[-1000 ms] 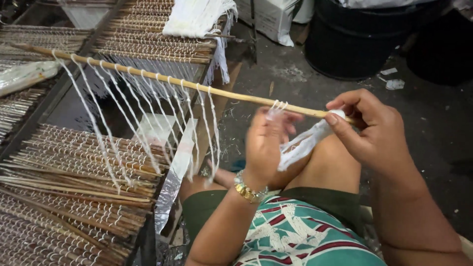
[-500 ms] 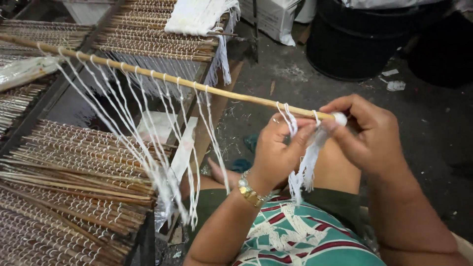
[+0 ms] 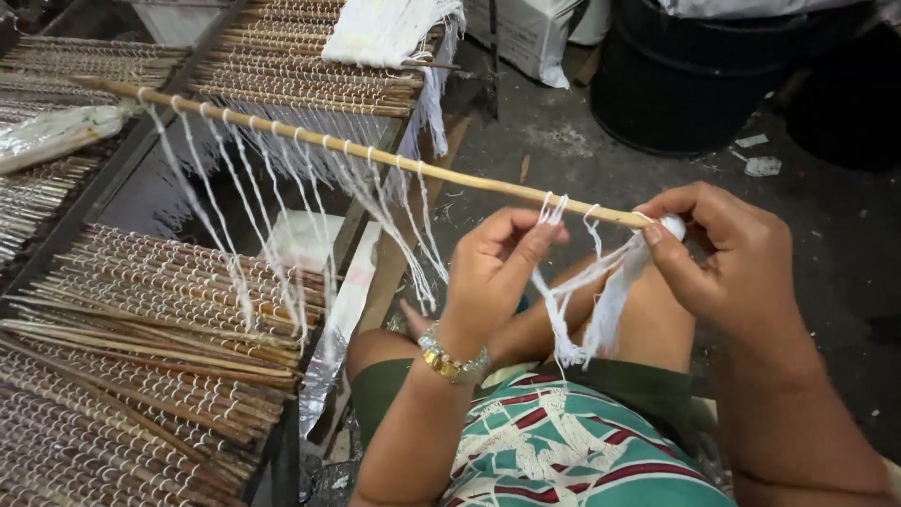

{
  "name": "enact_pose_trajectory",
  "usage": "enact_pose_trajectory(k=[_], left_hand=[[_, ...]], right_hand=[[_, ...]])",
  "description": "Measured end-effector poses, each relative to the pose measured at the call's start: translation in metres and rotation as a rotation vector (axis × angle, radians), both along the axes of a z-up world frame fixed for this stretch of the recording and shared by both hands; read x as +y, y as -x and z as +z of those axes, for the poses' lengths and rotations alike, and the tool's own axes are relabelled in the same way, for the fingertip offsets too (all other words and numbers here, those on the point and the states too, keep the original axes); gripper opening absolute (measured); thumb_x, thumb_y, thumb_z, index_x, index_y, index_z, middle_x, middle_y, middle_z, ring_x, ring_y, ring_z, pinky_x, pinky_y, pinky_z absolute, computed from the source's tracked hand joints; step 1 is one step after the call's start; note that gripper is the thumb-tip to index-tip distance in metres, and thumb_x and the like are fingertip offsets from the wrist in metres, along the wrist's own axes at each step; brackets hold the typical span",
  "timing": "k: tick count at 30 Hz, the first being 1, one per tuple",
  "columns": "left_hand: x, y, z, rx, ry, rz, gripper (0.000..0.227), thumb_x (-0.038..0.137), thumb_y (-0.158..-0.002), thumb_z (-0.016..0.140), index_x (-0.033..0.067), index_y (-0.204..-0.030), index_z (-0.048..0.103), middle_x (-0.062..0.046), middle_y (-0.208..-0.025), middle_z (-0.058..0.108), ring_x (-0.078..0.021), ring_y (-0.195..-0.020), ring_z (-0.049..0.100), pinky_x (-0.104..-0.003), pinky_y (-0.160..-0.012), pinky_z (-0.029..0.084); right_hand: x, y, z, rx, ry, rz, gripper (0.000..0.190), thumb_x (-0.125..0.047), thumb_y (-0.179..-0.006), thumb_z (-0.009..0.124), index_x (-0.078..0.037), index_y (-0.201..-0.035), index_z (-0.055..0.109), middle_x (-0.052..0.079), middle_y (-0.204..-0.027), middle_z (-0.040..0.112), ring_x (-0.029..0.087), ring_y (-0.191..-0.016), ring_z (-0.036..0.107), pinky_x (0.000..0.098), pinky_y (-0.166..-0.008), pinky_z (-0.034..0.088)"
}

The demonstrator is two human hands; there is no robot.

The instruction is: Wrapping and looping white candle wicks onto a wooden stick for preparation.

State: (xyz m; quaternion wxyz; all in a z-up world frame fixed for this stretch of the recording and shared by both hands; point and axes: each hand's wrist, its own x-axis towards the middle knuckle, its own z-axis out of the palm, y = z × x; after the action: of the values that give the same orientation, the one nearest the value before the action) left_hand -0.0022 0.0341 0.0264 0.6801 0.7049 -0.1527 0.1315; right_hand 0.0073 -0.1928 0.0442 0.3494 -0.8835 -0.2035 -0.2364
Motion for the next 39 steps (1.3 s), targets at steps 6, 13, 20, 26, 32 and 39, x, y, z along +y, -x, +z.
enact_pose_trajectory(k=[6,13,20,26,32,39], left_hand=[[0.017,-0.014,-0.017,-0.161,0.116,0.127,0.026,0.023,-0.107,0.054,0.0038,-0.105,0.071,-0.008,-0.103,0.077,-0.0091,-0.077,0.064,-0.025,-0.073,0.055],[-0.003,-0.007,-0.014,0.111,0.311,-0.049,0.015,0.015,-0.094,0.072,0.0072,-0.105,0.064,-0.005,-0.098,0.072,-0.0116,-0.087,0.068,-0.023,-0.077,0.058],[0.000,-0.015,-0.028,0.028,0.442,0.023,0.015,0.010,-0.099,0.067,0.0043,-0.111,0.062,-0.009,-0.104,0.074,-0.0166,-0.099,0.072,-0.026,-0.089,0.059],[0.006,-0.021,-0.042,0.120,0.865,-0.384,0.005,0.005,-0.104,0.060,0.0011,-0.107,0.062,-0.016,-0.106,0.069,-0.0298,-0.106,0.068,-0.043,-0.105,0.054],[-0.008,-0.015,-0.036,0.089,0.993,-0.529,0.025,0.018,-0.111,0.052,0.0017,-0.096,0.065,-0.017,-0.099,0.071,-0.0318,-0.103,0.068,-0.050,-0.111,0.048],[-0.029,-0.019,-0.042,0.079,1.200,-0.607,0.029,0.014,-0.111,0.051,-0.0031,-0.096,0.069,-0.019,-0.098,0.072,-0.0401,-0.103,0.070,-0.051,-0.102,0.053]], right_hand=[[-0.006,0.001,-0.001,0.012,0.005,-0.023,0.012,-0.014,-0.100,0.067,-0.010,-0.106,0.076,-0.001,-0.076,0.062,0.010,-0.057,0.043,0.0264,-0.057,0.031],[-0.005,0.002,0.003,0.034,-0.020,-0.006,0.012,-0.012,-0.102,0.068,-0.004,-0.105,0.076,0.002,-0.081,0.066,0.009,-0.057,0.043,0.0250,-0.054,0.031],[-0.011,0.001,0.001,0.053,-0.042,0.007,0.012,-0.012,-0.102,0.068,-0.005,-0.108,0.075,0.001,-0.072,0.058,0.009,-0.059,0.042,0.0248,-0.057,0.031],[-0.011,-0.001,-0.001,0.057,-0.043,0.024,0.011,-0.013,-0.102,0.067,-0.005,-0.106,0.075,0.000,-0.075,0.062,0.008,-0.057,0.043,0.0240,-0.056,0.032],[-0.005,-0.002,-0.002,0.022,-0.008,0.033,0.012,-0.017,-0.105,0.072,-0.006,-0.103,0.075,-0.001,-0.074,0.061,0.008,-0.055,0.040,0.0243,-0.055,0.029],[0.004,-0.006,-0.003,0.002,-0.019,0.046,0.012,-0.017,-0.106,0.072,-0.005,-0.103,0.073,-0.001,-0.065,0.051,0.009,-0.056,0.037,0.0270,-0.056,0.028]])
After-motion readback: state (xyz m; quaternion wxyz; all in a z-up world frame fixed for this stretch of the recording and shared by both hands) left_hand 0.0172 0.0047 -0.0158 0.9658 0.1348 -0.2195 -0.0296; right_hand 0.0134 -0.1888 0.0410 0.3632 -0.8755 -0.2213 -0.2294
